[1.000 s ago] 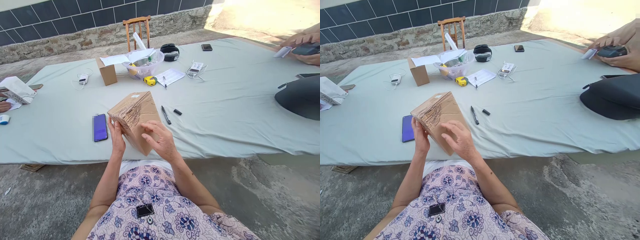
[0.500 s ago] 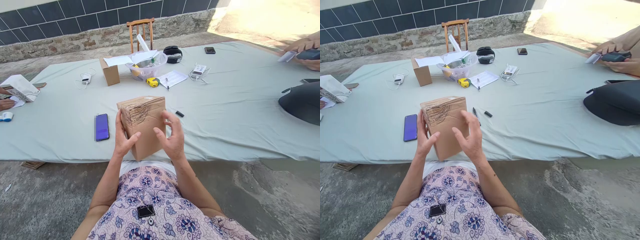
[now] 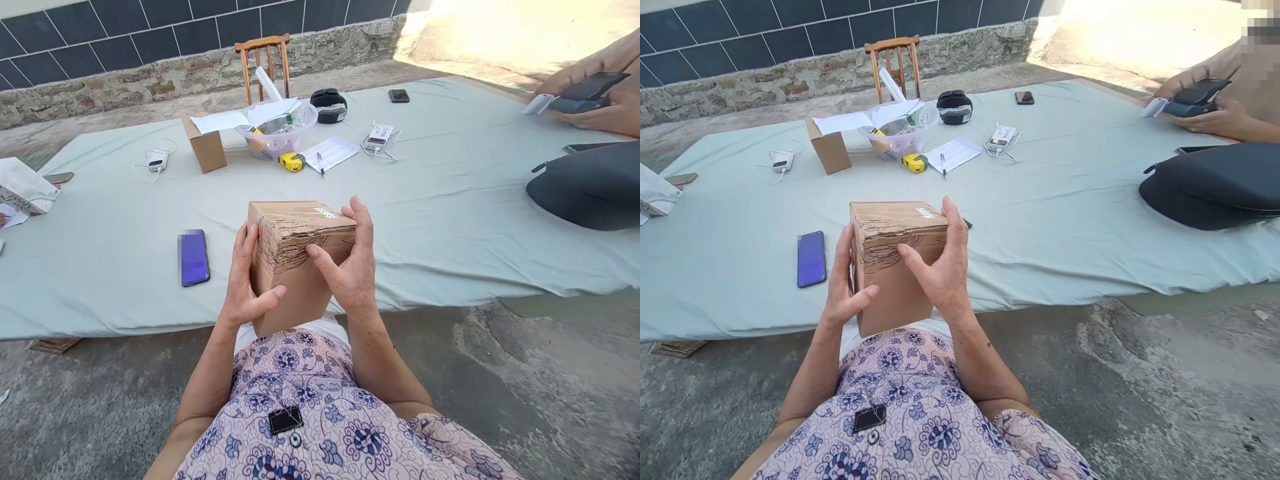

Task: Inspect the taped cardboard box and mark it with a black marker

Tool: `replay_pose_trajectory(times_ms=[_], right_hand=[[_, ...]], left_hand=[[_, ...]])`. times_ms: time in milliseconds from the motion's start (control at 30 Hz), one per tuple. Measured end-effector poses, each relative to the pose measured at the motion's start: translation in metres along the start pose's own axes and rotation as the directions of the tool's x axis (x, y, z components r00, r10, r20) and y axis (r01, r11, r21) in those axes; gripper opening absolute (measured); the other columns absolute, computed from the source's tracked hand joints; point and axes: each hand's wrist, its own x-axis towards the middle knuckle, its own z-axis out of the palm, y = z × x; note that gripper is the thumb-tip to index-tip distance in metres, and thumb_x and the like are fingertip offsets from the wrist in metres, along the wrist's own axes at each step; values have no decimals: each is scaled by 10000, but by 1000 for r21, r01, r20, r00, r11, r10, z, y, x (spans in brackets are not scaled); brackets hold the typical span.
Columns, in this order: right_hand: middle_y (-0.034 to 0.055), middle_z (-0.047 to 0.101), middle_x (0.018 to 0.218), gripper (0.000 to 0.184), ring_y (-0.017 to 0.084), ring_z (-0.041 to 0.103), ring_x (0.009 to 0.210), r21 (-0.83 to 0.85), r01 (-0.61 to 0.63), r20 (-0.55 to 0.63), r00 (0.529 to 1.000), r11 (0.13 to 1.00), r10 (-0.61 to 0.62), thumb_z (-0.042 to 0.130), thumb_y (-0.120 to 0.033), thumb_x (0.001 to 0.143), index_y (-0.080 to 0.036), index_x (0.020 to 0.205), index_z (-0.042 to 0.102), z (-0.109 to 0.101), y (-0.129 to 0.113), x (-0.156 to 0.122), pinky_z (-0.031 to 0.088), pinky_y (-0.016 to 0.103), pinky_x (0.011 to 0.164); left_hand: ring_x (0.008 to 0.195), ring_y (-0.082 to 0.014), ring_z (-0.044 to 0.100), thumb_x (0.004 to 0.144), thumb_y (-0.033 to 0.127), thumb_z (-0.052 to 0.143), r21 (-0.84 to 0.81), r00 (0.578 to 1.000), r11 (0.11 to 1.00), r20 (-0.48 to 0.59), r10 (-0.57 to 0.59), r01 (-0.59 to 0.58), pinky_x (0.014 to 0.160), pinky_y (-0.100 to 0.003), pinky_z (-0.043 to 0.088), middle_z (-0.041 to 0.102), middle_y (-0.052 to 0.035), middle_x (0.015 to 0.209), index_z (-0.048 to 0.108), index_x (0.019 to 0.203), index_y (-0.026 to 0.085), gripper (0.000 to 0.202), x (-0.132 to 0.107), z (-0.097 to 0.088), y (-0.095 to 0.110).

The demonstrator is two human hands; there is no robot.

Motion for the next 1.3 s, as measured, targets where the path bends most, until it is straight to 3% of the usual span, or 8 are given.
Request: replay_pose_trajectory(times_ms=[100, 300, 400, 500, 600, 700, 933, 1300], right_hand=[[116, 495, 1550, 879, 380, 474, 1462, 11, -27, -1, 1000, 1000, 27, 781, -563, 882, -395, 1618, 330, -1, -2, 0, 358, 694, 1247], [116, 490, 1561, 866, 373, 475, 1472, 4, -22, 4, 1000, 1000, 22, 746, -579, 898, -386, 1627, 321, 2, 7, 0, 378, 671, 1244], [132, 440, 1624, 950, 385, 466, 1492, 7, -82, 10, 997, 997, 82, 734, -655, 873, -370, 1646, 262, 7, 14, 2, 409, 682, 1210], [160, 396, 1673, 1004, 394, 483, 1493, 62, -178, 45, 984, 982, 175, 681, -738, 867, -369, 1663, 192, 13, 20, 1, 495, 661, 1130], [165, 403, 1675, 982, 392, 484, 1504, 103, -198, 93, 978, 975, 189, 609, -772, 895, -387, 1673, 150, 16, 18, -2, 534, 637, 1090], [143, 370, 1701, 930, 380, 450, 1537, 132, -162, 159, 977, 978, 141, 549, -754, 942, -414, 1683, 102, 17, 10, -8, 531, 630, 1105], [136, 380, 1705, 939, 341, 484, 1514, 310, -249, 272, 948, 918, 165, 623, -715, 924, -393, 1680, 168, 33, -2, -14, 550, 562, 1118], [123, 608, 1476, 879, 302, 607, 1373, 324, -266, 202, 957, 908, 209, 610, -611, 947, -345, 1673, 192, 36, -2, -2, 602, 499, 1048]], left_hand=[[1678, -351, 63, 592, 170, 928, 177, 973, 963, 144, 180, -204, 1371, -522, 54, 404, -10, 1703, 637, 1422, 342, 896, -1, -5, -4], [1665, -367, 145, 664, 255, 920, 316, 945, 894, 179, 273, -318, 1367, -524, 90, 383, -41, 1714, 574, 1497, 340, 905, 1, -10, -11], [1650, -414, 174, 696, 410, 893, 485, 882, 737, 262, 391, -471, 1329, -629, 170, 304, -97, 1744, 448, 1588, 336, 1000, 4, -14, -20], [1625, -436, 237, 741, 530, 834, 662, 801, 490, 306, 514, -567, 1281, -688, 242, 240, -155, 1755, 325, 1642, 322, 1055, 8, -17, -28], [1617, -437, 257, 764, 595, 824, 802, 748, 300, 252, 614, -516, 1273, -673, 261, 236, -204, 1743, 301, 1639, 282, 1067, 8, -14, -30], [1616, -455, 245, 753, 664, 829, 892, 721, 203, 174, 670, -403, 1266, -666, 264, 249, -253, 1726, 338, 1608, 225, 1079, 6, -5, -32], [1551, -475, 354, 759, 698, 819, 939, 675, 105, 156, 721, -329, 1192, -651, 349, 299, -304, 1687, 411, 1568, 175, 1047, -2, 17, -45], [1481, -435, 435, 801, 625, 822, 931, 624, 9, 237, 744, -364, 1171, -608, 406, 436, -292, 1590, 550, 1458, 159, 850, -9, 22, -35]])
